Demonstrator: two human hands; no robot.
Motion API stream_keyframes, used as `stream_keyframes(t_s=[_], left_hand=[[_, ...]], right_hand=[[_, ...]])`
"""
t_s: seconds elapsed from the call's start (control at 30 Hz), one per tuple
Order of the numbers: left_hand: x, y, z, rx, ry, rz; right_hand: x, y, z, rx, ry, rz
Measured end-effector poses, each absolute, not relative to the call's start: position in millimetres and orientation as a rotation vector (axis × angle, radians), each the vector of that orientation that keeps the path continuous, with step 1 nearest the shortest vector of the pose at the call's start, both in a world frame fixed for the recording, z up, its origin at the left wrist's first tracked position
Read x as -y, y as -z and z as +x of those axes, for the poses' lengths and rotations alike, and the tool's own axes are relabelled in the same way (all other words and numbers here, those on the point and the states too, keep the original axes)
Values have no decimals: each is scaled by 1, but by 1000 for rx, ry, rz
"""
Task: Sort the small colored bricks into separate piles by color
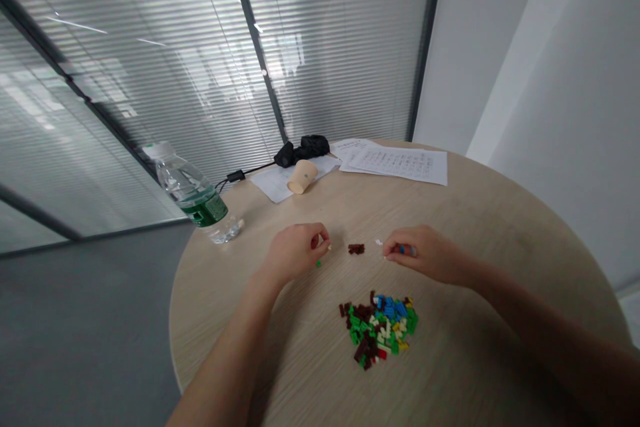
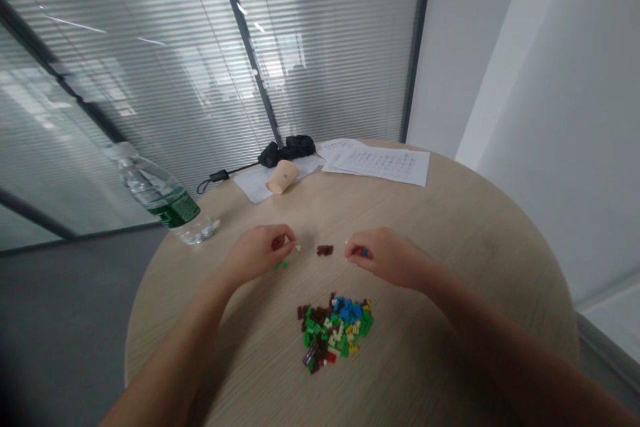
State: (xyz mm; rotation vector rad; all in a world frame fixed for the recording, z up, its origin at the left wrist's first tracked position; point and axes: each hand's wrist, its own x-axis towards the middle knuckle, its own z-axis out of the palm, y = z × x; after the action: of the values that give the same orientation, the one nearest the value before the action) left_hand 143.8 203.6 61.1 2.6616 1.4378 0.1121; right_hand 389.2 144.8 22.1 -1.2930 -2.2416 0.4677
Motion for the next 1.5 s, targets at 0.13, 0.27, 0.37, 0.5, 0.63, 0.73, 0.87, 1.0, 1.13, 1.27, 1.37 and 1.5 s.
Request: stream_keyframes(t_s=[0.13, 0.27, 0.37, 0.5, 0.63, 0.73, 0.87, 1.0, 1.13, 1.27, 1.37, 1.5], left_hand=[[-204, -62, 143, -1440, -148, 2654], [-204, -62, 143, -1422, -150, 2657], [-204, -61, 143, -1409, -135, 2653], [-205, -58, 143, -1308, -133, 2647], [-205, -54, 143, -1116, -103, 2645], [-205, -53, 144, -1051, -106, 2645], [-199, -55, 150, -984, -190, 2544], [-189, -52, 163, -801, -286, 2376], [-182, -45, 173, -712, -304, 2377], [-184, -45, 173, -701, -328, 2369], [-191, -49, 164, -826, -370, 2451], [-205, -52, 147, -1193, -310, 2734]], right_hand=[[-147, -24, 392, 2106, -355, -1353], [-148, -27, 397, 2056, -268, -1380], [-151, -26, 404, 2066, -262, -1441], [-154, -23, 409, 2082, -299, -1496], [-153, -23, 405, 2122, -344, -1452], [-151, -23, 400, 2159, -345, -1382], [-146, -21, 387, 2173, -331, -1246], [-138, -23, 368, 2140, -270, -1139], [-132, -25, 358, 2139, -234, -1042], [-132, -25, 358, 2145, -229, -1049], [-133, -25, 361, 2146, -209, -1065], [-134, -25, 364, 2138, -178, -1096]])
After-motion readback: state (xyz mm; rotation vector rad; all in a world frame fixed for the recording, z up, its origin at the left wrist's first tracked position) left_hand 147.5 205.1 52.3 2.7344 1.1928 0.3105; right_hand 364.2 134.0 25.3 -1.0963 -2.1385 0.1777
